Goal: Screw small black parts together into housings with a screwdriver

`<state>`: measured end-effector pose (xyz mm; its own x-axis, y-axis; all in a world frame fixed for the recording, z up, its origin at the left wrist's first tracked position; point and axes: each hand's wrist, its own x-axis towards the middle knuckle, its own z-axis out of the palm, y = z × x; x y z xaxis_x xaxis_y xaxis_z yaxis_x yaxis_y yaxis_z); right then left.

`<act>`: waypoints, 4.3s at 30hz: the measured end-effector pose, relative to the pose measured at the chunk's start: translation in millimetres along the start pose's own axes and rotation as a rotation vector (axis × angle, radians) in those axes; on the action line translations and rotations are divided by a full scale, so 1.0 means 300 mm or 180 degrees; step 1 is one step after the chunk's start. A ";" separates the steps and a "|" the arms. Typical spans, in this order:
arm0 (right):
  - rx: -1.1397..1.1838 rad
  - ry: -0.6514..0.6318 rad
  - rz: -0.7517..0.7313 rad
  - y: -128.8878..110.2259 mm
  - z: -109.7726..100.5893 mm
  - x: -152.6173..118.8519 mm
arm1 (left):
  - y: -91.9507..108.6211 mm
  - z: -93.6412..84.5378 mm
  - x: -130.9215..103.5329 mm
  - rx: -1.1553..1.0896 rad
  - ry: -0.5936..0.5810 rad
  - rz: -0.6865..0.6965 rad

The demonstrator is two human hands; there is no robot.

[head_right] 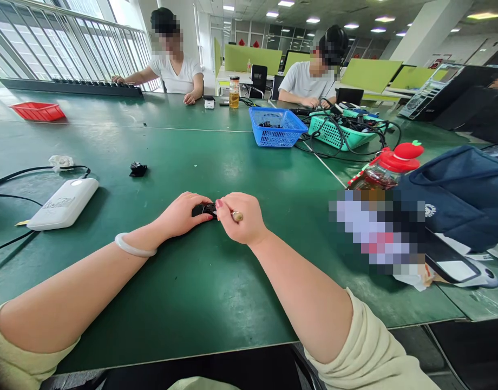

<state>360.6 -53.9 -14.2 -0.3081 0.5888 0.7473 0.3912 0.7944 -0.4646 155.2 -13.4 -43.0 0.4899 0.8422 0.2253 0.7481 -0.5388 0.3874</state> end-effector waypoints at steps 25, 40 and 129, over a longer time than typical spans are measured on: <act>-0.0983 -0.0066 -0.0837 0.008 0.012 0.011 | -0.006 -0.001 -0.005 -0.0037 0.0061 -0.0018; 0.0010 0.0352 0.0549 0.006 0.003 0.009 | 0.003 -0.012 -0.002 -0.0093 -0.0042 -0.0066; 0.0500 0.0288 0.1516 0.005 0.024 0.015 | -0.006 -0.038 -0.014 -0.0161 -0.0120 -0.0002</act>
<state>353.5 -49.0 -15.1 -0.0483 0.8813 0.4700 0.3326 0.4579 -0.8245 146.7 -15.9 -34.3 0.5067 0.8406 0.1915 0.7253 -0.5357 0.4324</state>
